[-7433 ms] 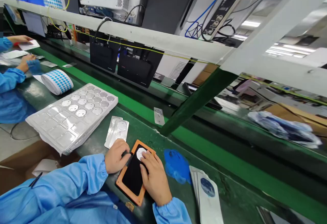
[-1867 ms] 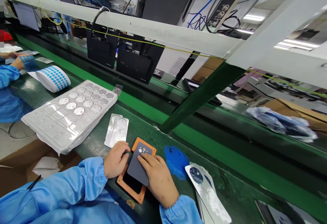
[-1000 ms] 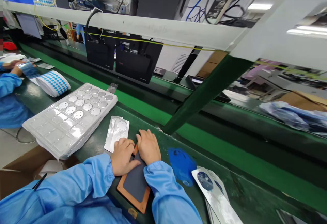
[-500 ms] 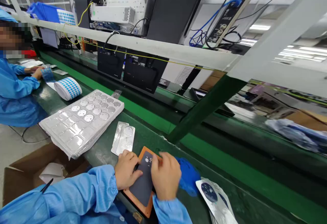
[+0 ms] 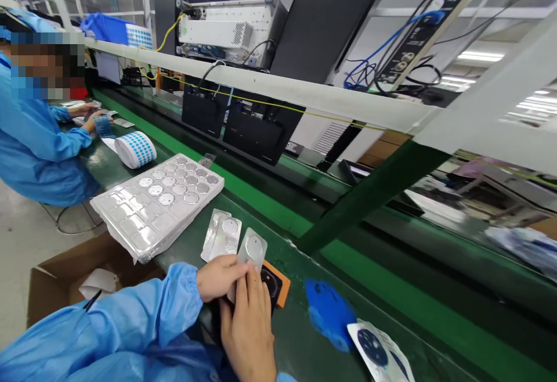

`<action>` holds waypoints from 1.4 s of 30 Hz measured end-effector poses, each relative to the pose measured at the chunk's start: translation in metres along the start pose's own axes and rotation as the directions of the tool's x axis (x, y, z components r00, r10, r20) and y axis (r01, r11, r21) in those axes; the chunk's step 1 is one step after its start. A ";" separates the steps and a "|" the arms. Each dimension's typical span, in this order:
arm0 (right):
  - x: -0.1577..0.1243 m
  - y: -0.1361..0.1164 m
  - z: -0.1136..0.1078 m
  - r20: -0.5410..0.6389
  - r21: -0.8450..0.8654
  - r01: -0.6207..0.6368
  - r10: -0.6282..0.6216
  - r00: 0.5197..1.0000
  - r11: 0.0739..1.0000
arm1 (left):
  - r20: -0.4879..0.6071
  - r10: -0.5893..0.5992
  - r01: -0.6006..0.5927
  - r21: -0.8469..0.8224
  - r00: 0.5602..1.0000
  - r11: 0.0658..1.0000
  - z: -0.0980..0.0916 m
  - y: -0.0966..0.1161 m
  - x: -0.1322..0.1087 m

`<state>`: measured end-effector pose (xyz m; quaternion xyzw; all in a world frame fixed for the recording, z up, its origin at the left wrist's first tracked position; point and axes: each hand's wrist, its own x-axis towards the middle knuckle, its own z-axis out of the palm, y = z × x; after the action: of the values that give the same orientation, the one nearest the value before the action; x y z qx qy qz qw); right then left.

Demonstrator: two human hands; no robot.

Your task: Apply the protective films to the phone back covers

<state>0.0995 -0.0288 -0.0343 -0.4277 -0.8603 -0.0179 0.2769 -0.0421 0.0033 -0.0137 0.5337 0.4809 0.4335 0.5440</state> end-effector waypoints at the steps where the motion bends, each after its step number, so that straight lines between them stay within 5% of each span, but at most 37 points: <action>1: 0.014 0.002 0.007 0.001 -0.027 0.046 -0.046 0.999 0.999 | -0.060 0.006 -0.008 -0.023 0.998 1.000 -0.008 0.003 0.005; 3: 0.041 0.007 0.024 0.021 -0.080 0.137 -0.136 0.991 0.987 | -0.239 0.071 -0.056 0.070 0.968 0.996 -0.030 0.011 0.009; 5: 0.061 0.009 0.039 0.084 -0.135 0.177 -0.167 0.982 0.975 | -0.399 0.210 -0.089 0.300 0.892 0.950 -0.058 0.019 0.005; 7: 0.072 0.007 0.051 0.174 -0.168 0.166 -0.136 0.975 0.972 | -0.460 0.368 -0.079 0.535 0.809 0.841 -0.096 0.029 -0.007; 9: 0.075 0.004 0.056 0.242 -0.168 0.122 -0.079 0.967 0.978 | -0.456 0.432 0.020 0.705 0.778 0.709 -0.140 0.039 -0.020; 11: 0.075 0.002 0.056 0.275 -0.140 0.073 -0.032 0.961 0.987 | -0.481 0.345 0.234 0.795 0.806 0.560 -0.188 0.049 -0.027; 15: 0.076 0.006 0.053 0.252 -0.064 0.007 0.010 0.968 0.998 | -0.567 0.174 0.443 0.770 0.805 0.460 -0.258 0.059 -0.010; 21: 0.077 0.013 0.056 0.149 0.062 -0.004 -0.005 0.989 0.998 | -0.560 0.005 0.520 0.773 0.829 0.362 -0.278 0.060 0.021; 24: 0.078 0.014 0.055 0.057 0.152 -0.016 0.007 0.998 0.988 | -0.521 0.012 0.480 0.795 0.854 0.372 -0.274 0.073 0.020; 27: 0.082 0.010 0.041 -0.006 0.169 -0.042 0.043 0.999 0.985 | -0.426 0.058 0.364 0.829 0.903 0.425 -0.247 0.087 0.011; 30: 0.089 -0.001 0.006 -0.042 0.240 -0.003 0.013 0.999 0.971 | -0.247 0.176 0.130 0.856 0.953 0.501 -0.184 0.093 -0.004; 31: 0.091 -0.004 -0.009 -0.046 0.283 0.027 -0.015 0.999 0.959 | -0.134 0.280 -0.041 0.841 0.951 0.540 -0.157 0.094 -0.009; 34: 0.090 0.003 -0.050 -0.016 0.358 0.066 -0.065 0.998 0.931 | 0.081 0.481 -0.406 0.666 0.873 0.625 -0.082 0.093 -0.017; 38: 0.061 0.053 -0.062 -0.026 0.237 -0.051 0.059 0.998 0.970 | -0.084 0.577 -0.452 0.536 0.812 0.713 -0.030 0.072 -0.007; 42: 0.023 0.099 -0.031 -0.070 0.099 -0.087 0.094 0.993 0.991 | -0.148 0.509 -0.373 0.517 0.848 0.771 -0.016 0.022 0.005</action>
<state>0.1763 0.0419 -0.0175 -0.4515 -0.8291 0.0198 0.3293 -0.0562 0.0125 0.0086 0.6807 0.5026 0.4914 0.2062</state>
